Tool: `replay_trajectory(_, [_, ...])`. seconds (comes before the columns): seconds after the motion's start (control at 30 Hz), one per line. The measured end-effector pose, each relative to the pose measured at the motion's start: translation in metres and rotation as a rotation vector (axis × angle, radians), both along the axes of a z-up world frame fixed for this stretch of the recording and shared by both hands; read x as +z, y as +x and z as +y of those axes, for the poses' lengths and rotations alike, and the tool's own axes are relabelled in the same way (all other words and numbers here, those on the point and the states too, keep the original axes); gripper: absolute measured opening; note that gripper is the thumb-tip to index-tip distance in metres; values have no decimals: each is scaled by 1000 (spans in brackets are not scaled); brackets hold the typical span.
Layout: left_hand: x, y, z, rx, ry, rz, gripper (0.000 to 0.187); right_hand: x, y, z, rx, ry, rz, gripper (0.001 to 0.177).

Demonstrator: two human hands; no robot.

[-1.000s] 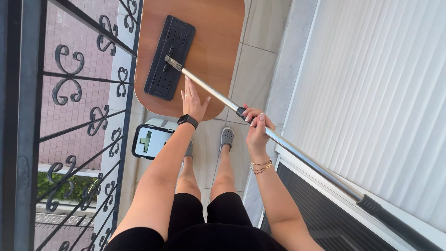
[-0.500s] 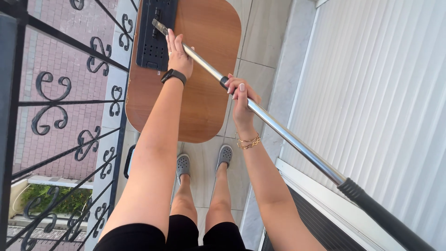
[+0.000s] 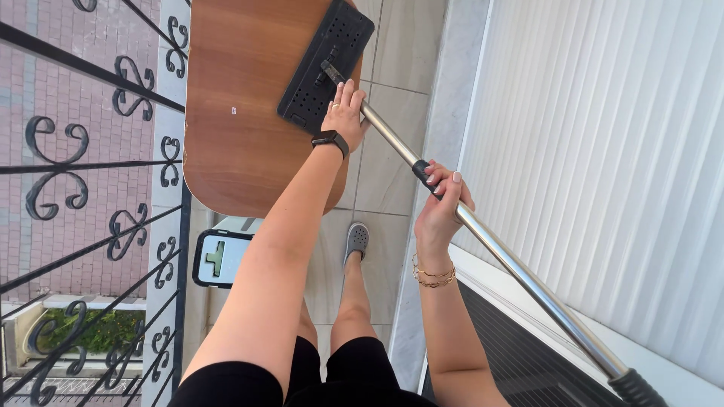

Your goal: Mopping a tiled balcony floor and moving objects to clean underneath them.

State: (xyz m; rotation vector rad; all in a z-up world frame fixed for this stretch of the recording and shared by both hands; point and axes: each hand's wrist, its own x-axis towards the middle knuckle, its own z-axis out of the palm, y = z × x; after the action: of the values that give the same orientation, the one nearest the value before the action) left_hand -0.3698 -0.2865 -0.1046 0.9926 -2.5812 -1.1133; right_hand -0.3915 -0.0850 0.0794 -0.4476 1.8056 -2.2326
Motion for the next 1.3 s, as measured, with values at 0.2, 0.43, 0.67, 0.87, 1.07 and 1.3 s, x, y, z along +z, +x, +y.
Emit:
replay_trajectory(0.2, [34, 80, 83, -73, 40, -31, 48, 54, 41, 60, -20, 91, -119, 39])
replay_trajectory(0.43, [16, 119, 132, 24, -110, -65, 45, 51, 63, 95, 90, 108, -73, 39])
replay_trajectory(0.67, [-57, 91, -2, 46, -264, -117, 27, -61, 74, 26, 25, -79, -117, 39])
replay_trajectory(0.87, [-15, 64, -101, -7, -260, -173, 64, -103, 39, -93, 125, -230, -157, 39])
replay_trajectory(1.07, [2, 88, -93, 7, -53, -171, 35, -75, 21, -96, 182, -204, -207, 41])
replay_trajectory(1.3, [28, 184, 15, 28, -227, 11, 38, -24, 81, -10, 333, -90, -249, 40])
